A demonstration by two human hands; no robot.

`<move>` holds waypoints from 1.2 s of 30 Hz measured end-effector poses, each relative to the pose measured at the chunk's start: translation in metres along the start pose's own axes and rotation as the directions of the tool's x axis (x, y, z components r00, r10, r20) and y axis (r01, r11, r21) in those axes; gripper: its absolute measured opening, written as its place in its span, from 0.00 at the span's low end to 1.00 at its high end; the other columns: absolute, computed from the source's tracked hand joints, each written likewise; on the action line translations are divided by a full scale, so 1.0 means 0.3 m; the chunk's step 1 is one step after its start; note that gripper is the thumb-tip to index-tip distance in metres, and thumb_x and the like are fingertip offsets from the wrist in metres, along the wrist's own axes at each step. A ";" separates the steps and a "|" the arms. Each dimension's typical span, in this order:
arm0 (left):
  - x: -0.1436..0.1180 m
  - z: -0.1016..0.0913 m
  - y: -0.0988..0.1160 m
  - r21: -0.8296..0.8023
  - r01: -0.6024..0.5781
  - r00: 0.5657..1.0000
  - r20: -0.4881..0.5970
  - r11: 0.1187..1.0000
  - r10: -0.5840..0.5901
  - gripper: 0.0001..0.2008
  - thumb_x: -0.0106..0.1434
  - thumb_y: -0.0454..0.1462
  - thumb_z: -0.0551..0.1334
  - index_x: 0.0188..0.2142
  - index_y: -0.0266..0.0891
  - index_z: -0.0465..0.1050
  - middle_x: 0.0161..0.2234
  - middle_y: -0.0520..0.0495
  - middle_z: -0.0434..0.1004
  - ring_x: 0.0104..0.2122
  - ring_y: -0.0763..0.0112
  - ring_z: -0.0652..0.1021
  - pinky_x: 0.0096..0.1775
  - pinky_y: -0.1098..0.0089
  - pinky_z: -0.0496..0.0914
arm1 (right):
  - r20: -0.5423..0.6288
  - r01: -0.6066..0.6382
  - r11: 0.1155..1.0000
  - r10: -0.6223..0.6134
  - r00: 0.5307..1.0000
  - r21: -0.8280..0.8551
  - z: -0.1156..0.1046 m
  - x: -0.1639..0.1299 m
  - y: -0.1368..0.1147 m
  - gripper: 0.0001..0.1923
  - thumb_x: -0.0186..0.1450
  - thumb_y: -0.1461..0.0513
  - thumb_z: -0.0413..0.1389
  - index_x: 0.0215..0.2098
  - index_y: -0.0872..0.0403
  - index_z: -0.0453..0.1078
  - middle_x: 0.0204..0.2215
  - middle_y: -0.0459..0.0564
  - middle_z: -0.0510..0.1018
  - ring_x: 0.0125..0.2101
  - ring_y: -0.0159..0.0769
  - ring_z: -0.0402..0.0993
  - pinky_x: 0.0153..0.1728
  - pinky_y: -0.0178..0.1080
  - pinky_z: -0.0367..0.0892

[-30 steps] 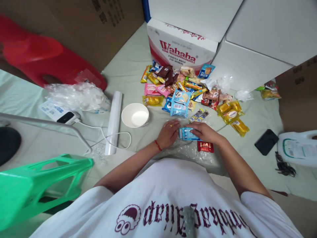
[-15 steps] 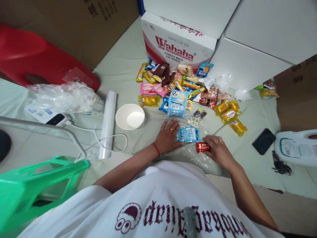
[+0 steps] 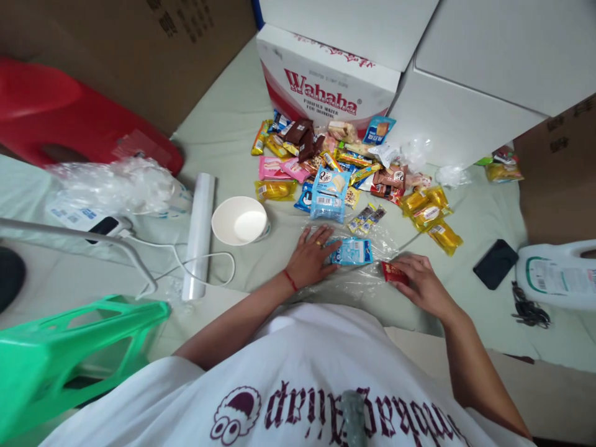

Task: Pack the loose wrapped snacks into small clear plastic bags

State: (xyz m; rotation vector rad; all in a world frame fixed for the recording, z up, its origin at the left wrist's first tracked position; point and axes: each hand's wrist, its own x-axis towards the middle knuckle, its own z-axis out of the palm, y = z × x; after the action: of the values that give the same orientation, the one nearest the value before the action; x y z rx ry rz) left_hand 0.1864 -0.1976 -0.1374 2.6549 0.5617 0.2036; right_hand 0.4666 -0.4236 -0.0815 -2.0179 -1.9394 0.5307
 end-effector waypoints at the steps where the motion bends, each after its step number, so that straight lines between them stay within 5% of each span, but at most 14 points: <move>1: 0.000 -0.001 0.000 -0.001 0.001 1.000 0.001 1.000 -0.001 0.30 0.68 0.52 0.62 0.66 0.45 0.68 0.72 0.36 0.58 0.73 0.46 0.56 0.69 0.38 0.48 | -0.040 -0.011 0.999 0.013 0.999 0.039 -0.017 -0.016 0.016 0.19 0.72 0.52 0.57 0.58 0.48 0.72 0.53 0.56 0.78 0.56 0.52 0.70 0.58 0.57 0.64; 4: 0.000 -0.003 0.000 -0.008 -0.003 1.000 -0.001 1.000 0.003 0.31 0.67 0.52 0.63 0.66 0.46 0.68 0.72 0.36 0.58 0.72 0.45 0.57 0.69 0.37 0.48 | -0.188 -0.118 0.987 0.137 0.973 0.108 -0.073 -0.038 0.070 0.16 0.71 0.49 0.58 0.52 0.46 0.74 0.48 0.54 0.80 0.53 0.50 0.72 0.56 0.55 0.67; 9: -0.007 0.010 -0.003 -0.058 0.033 0.995 -0.089 0.998 -0.038 0.42 0.62 0.56 0.66 0.68 0.38 0.63 0.71 0.31 0.59 0.73 0.43 0.56 0.70 0.38 0.48 | -0.433 -0.347 0.936 0.339 0.835 0.062 -0.105 0.078 0.087 0.28 0.67 0.42 0.57 0.56 0.51 0.73 0.51 0.60 0.77 0.50 0.52 0.73 0.45 0.51 0.72; 11: -0.009 0.015 -0.005 -0.057 0.057 0.990 -0.127 0.997 -0.064 0.40 0.62 0.56 0.67 0.66 0.36 0.66 0.70 0.31 0.61 0.73 0.42 0.54 0.71 0.39 0.47 | -0.372 -0.390 0.918 0.387 0.844 0.070 -0.081 0.151 0.042 0.27 0.69 0.43 0.53 0.53 0.53 0.76 0.46 0.60 0.79 0.42 0.48 0.75 0.41 0.46 0.71; 15: -0.007 0.013 -0.005 -0.039 0.033 0.995 -0.091 0.999 -0.036 0.35 0.63 0.54 0.66 0.63 0.35 0.69 0.69 0.32 0.64 0.73 0.43 0.55 0.71 0.38 0.47 | 0.002 -0.438 0.897 0.439 0.899 0.063 0.005 0.265 -0.090 0.23 0.72 0.46 0.49 0.36 0.51 0.78 0.32 0.52 0.80 0.32 0.40 0.74 0.34 0.38 0.64; 17: -0.005 0.009 -0.005 -0.038 0.022 0.997 -0.070 0.999 -0.024 0.34 0.65 0.53 0.65 0.64 0.35 0.68 0.69 0.33 0.64 0.73 0.44 0.56 0.71 0.38 0.47 | 0.072 -0.429 0.902 0.424 0.903 0.057 0.046 0.302 -0.142 0.21 0.72 0.47 0.50 0.33 0.51 0.77 0.31 0.51 0.80 0.31 0.38 0.73 0.32 0.37 0.60; 23: -0.004 0.008 -0.007 -0.064 0.011 0.999 -0.042 0.998 -0.014 0.36 0.65 0.51 0.65 0.67 0.35 0.64 0.68 0.33 0.65 0.72 0.46 0.59 0.71 0.38 0.46 | 0.016 -0.364 0.916 0.367 0.930 0.169 0.104 0.346 -0.201 0.14 0.69 0.53 0.55 0.40 0.53 0.77 0.33 0.50 0.79 0.32 0.38 0.72 0.34 0.37 0.62; 27: -0.003 0.013 -0.006 -0.080 0.056 0.995 -0.073 0.995 -0.062 0.42 0.61 0.54 0.68 0.67 0.33 0.63 0.69 0.30 0.63 0.71 0.46 0.59 0.72 0.41 0.48 | -0.070 -0.487 0.864 0.497 0.865 0.128 0.100 0.339 -0.192 0.20 0.70 0.50 0.54 0.50 0.54 0.76 0.40 0.54 0.81 0.35 0.39 0.74 0.37 0.38 0.64; 31: -0.003 0.014 -0.009 -0.069 0.054 0.996 -0.062 0.996 -0.058 0.38 0.61 0.51 0.69 0.64 0.35 0.66 0.68 0.32 0.65 0.72 0.46 0.58 0.72 0.41 0.48 | 0.026 -0.526 0.846 0.526 0.850 0.092 0.097 0.334 -0.179 0.18 0.70 0.50 0.51 0.40 0.52 0.78 0.36 0.53 0.82 0.34 0.40 0.74 0.35 0.38 0.62; 36: -0.005 0.015 -0.014 -0.103 0.030 0.997 -0.073 0.994 -0.037 0.33 0.61 0.50 0.69 0.62 0.38 0.69 0.66 0.34 0.68 0.71 0.46 0.59 0.71 0.40 0.48 | 0.033 -0.505 0.785 0.530 0.847 0.360 0.118 0.329 -0.187 0.19 0.67 0.47 0.52 0.35 0.52 0.76 0.26 0.48 0.78 0.28 0.38 0.71 0.32 0.38 0.63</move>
State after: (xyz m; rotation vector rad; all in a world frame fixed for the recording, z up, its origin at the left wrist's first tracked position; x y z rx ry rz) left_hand 0.1845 -0.1964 -0.1434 2.5458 0.6026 0.3142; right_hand 0.4029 -0.3239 -0.0937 -2.2646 -1.1108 0.8528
